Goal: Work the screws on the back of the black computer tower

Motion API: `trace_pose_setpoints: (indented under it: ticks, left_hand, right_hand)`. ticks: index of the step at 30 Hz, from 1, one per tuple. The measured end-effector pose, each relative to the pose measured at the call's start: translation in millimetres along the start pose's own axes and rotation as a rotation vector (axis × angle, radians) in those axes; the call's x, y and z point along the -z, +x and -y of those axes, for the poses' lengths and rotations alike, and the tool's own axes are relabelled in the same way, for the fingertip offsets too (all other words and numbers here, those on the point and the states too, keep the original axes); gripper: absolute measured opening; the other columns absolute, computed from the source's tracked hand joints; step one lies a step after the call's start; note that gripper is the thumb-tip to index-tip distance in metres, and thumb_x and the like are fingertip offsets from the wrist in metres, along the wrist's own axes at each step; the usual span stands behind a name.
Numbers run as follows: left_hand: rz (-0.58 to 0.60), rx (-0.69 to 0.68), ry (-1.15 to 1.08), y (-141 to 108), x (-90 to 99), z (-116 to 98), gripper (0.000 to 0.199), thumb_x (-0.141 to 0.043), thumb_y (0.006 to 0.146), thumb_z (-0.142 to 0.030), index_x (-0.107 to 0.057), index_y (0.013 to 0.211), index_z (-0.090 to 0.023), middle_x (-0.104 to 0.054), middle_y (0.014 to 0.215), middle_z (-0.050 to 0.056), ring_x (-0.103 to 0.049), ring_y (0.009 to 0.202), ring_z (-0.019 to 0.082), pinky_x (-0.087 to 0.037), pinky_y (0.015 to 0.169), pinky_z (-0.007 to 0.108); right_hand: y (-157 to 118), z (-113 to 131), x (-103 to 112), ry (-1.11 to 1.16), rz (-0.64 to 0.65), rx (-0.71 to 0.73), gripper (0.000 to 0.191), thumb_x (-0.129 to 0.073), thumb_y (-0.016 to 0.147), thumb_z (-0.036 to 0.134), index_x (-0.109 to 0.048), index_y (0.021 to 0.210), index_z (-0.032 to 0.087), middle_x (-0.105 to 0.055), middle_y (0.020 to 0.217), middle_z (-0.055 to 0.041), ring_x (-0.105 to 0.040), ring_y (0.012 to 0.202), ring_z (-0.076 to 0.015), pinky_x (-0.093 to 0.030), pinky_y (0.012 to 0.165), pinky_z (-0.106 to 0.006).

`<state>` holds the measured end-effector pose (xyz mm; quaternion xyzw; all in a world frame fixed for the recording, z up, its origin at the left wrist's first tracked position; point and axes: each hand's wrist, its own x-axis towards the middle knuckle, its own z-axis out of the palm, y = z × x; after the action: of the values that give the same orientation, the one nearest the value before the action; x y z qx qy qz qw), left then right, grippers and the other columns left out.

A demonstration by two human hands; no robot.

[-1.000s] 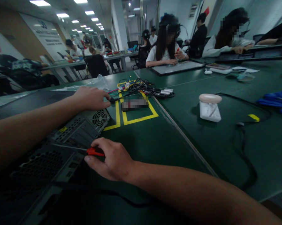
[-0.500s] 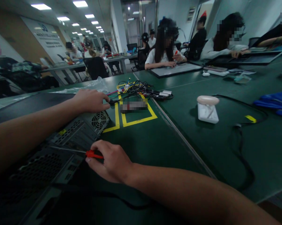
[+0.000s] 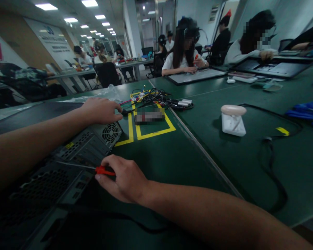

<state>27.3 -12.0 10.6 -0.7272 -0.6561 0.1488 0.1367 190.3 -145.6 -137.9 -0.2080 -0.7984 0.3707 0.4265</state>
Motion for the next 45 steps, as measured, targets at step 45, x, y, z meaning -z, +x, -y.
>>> trace_pose_setpoints:
  ticks: [45]
  left_hand:
    - [-0.010,-0.024,0.022,-2.8,0.6,-1.5,0.058,-0.048,0.094,-0.056,-0.079,0.136,-0.029,-0.078,0.128,0.016,-0.071,0.117,0.042,-0.056,0.094,0.052]
  right_hand:
    - [0.0,1.0,-0.6,-0.041,0.028,-0.005,0.027,-0.057,0.110,0.043,-0.069,0.110,0.020,-0.075,0.098,-0.0071,-0.070,0.085,-0.0190,-0.059,0.081,-0.032]
